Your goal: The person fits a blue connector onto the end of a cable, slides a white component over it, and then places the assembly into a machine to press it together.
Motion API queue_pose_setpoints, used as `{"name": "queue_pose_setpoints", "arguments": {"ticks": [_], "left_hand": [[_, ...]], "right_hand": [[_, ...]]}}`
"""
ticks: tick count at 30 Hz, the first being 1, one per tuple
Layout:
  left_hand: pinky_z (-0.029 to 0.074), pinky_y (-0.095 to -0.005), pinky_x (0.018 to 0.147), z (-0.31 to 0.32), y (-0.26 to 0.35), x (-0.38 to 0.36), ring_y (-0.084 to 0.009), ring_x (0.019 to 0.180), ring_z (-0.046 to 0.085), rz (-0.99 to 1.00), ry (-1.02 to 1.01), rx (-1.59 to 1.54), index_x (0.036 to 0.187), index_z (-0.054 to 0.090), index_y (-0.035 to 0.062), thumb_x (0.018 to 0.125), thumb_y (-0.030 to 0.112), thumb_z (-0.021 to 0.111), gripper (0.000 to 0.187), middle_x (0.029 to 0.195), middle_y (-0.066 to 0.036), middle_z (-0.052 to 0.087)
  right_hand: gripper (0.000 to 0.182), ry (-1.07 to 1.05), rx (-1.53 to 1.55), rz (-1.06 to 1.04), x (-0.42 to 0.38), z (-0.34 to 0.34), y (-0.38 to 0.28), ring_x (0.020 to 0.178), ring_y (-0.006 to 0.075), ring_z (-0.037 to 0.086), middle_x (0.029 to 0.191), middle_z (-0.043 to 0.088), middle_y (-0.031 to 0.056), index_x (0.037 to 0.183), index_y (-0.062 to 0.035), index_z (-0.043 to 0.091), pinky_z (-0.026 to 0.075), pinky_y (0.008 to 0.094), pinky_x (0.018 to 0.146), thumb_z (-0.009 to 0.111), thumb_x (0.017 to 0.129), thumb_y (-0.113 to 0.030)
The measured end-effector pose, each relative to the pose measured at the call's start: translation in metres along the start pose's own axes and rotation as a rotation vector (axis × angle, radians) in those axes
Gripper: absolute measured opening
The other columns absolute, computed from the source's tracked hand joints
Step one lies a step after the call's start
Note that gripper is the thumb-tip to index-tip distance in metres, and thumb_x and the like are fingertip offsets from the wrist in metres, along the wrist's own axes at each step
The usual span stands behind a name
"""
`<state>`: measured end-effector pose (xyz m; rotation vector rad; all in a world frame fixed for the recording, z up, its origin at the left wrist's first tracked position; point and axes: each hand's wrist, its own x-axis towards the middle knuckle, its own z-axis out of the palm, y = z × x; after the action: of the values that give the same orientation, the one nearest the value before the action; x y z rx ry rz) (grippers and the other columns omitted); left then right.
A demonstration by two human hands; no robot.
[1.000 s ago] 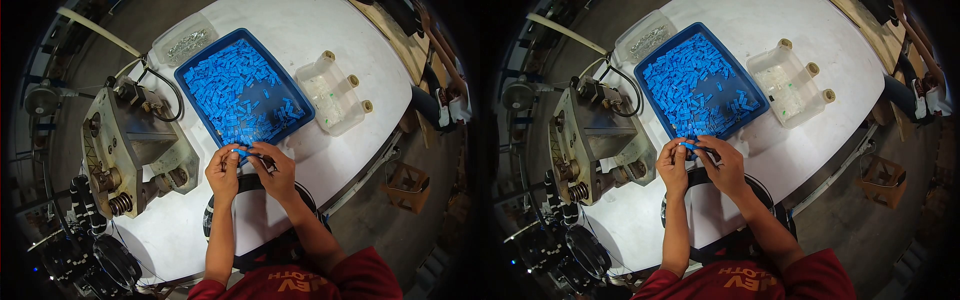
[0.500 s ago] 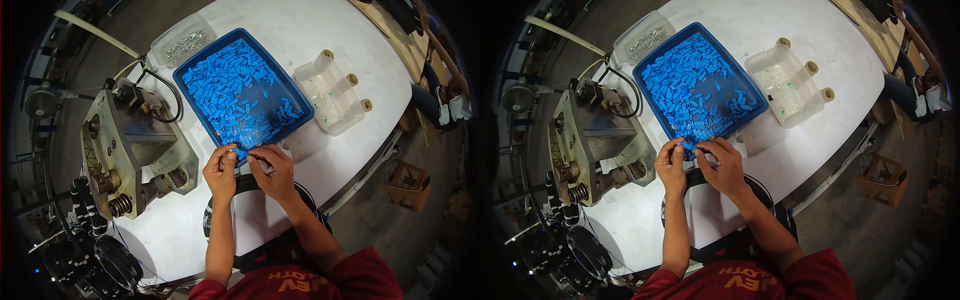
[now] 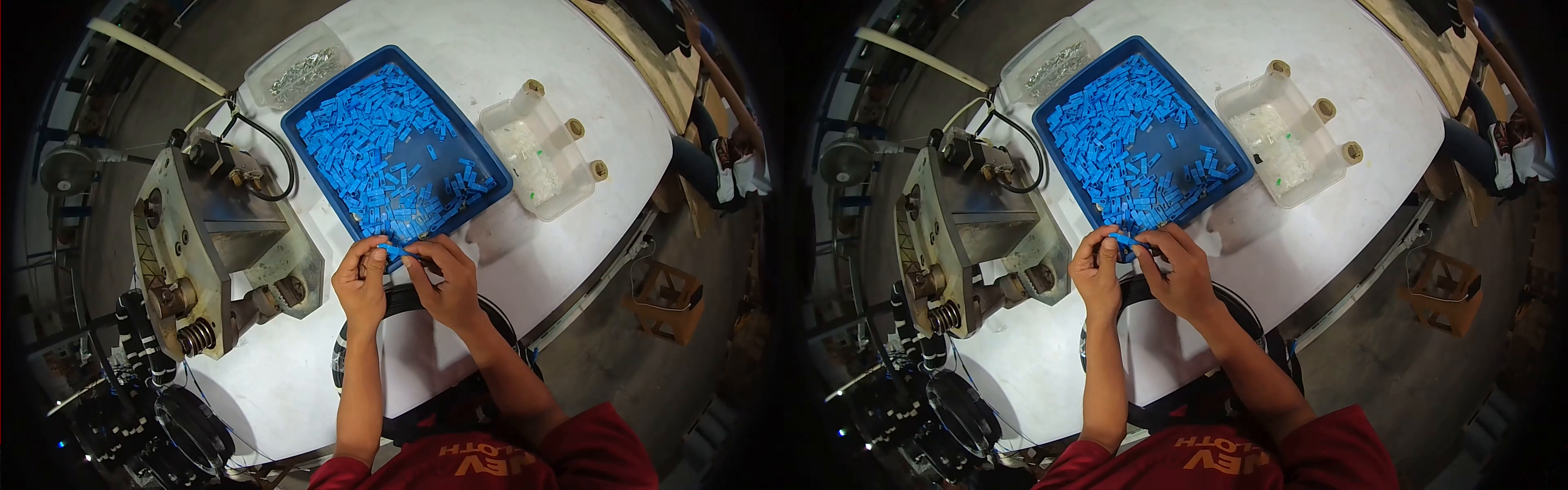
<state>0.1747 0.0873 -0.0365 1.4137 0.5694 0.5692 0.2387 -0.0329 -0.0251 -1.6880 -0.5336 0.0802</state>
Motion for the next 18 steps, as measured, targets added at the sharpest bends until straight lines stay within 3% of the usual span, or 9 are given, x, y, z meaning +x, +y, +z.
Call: {"name": "queue_pose_setpoints", "arguments": {"ticks": [6, 18], "left_hand": [[0.034, -0.0158, 0.061, 0.0009, 0.0017, -0.0005, 0.0006, 0.071, 0.046, -0.024, -0.023, 0.031, 0.110, 0.070, -0.0009, 0.096, 0.013, 0.069, 0.019, 0.085, 0.005, 0.062], [0.036, -0.0149, 0.060, -0.0001, 0.0019, -0.0010, 0.0004, 0.071, 0.050, -0.028, -0.064, 0.029, 0.112, 0.069, -0.0013, 0.097, 0.011, 0.068, 0.020, 0.086, 0.003, 0.065]], "right_hand": [[0.014, 0.006, 0.026, 0.023, -0.0002, -0.0015, 0.0018, 0.057, 0.0130, 0.051, 0.082, 0.060, 0.0060, 0.102, -0.0028, 0.067, 0.040, 0.0275, 0.051, 0.071, 0.088, -0.002], [0.013, -0.028, 0.012, 0.021, 0.0013, -0.0029, -0.0010, 0.056, 0.0123, 0.053, 0.082, 0.062, 0.0075, 0.102, -0.0012, 0.066, 0.041, 0.0260, 0.050, 0.070, 0.090, -0.002]]}}
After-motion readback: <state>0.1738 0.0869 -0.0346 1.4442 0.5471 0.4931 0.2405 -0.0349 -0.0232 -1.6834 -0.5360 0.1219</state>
